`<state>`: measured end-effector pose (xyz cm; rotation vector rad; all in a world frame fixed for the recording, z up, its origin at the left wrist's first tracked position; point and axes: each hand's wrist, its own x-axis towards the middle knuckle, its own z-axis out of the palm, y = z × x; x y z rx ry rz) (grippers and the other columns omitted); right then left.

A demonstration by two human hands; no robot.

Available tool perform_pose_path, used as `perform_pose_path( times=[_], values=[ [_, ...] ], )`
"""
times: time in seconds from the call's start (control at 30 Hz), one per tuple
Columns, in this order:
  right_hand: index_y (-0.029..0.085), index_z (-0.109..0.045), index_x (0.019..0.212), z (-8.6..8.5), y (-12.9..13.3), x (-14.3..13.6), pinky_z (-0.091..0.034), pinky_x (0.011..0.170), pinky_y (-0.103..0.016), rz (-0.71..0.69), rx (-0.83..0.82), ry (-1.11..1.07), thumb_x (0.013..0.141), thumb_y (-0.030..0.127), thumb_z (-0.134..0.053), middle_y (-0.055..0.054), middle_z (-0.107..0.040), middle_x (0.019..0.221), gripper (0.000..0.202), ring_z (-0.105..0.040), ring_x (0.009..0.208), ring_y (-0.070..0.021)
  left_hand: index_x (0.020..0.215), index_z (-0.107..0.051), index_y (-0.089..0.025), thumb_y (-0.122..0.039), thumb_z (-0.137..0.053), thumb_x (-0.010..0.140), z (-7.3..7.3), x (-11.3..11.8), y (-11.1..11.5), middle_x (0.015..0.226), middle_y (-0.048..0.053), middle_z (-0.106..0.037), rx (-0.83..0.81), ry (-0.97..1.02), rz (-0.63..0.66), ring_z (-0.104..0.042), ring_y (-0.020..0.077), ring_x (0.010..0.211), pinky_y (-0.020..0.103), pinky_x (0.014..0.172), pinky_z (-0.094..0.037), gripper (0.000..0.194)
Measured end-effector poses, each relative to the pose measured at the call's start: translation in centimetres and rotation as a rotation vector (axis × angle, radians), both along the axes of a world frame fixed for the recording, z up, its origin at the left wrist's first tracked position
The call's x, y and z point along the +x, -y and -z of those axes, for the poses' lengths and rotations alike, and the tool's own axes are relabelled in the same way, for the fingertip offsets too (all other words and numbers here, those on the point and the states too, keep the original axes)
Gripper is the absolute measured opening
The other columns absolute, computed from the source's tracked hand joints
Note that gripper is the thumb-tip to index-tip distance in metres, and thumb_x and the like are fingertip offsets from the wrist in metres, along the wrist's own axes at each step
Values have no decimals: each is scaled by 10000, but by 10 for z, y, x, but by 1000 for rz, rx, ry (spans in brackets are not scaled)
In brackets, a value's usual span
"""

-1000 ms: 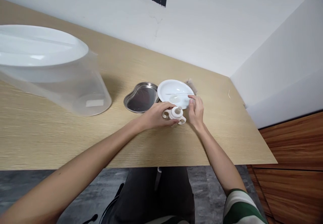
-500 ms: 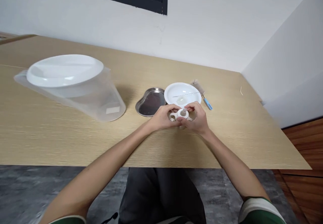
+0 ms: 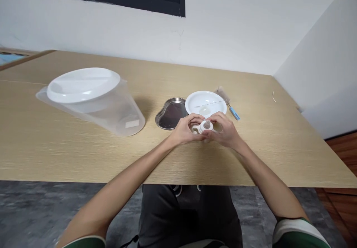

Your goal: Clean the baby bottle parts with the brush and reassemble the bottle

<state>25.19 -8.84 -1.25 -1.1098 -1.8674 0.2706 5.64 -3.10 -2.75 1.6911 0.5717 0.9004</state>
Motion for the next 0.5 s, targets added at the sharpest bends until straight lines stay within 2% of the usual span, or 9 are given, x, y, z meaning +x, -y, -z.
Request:
perform_pose_path(
  times=[0.2, 0.37, 0.5],
  values=[
    [238, -679, 1067, 3, 0, 3, -539, 778, -389, -39, 18, 21, 889, 610, -676, -72, -663, 967, 412, -623, 890, -216, 1168, -627, -146, -252, -882, 595, -4, -1, 0, 1075, 116, -788, 54, -35, 11, -759, 238, 990, 324, 867, -598, 636],
    [238, -683, 1127, 1, 2, 3, -545, 802, -397, -41, -42, 48, 919, 618, -628, -74, -634, 964, 437, -611, 904, -222, 1177, -643, -147, -237, -825, 594, -1, 1, -2, 1121, 107, -779, 139, -63, -25, -754, 242, 1019, 336, 893, -594, 617],
    [225, -691, 1117, -2, 2, 4, -540, 773, -373, -72, -70, 45, 939, 560, -631, -66, -618, 947, 384, -596, 860, -201, 1160, -670, -145, -242, -806, 614, 4, 1, -2, 1093, 95, -781, 217, -107, -70, -750, 232, 1001, 336, 900, -582, 571]
  ],
)
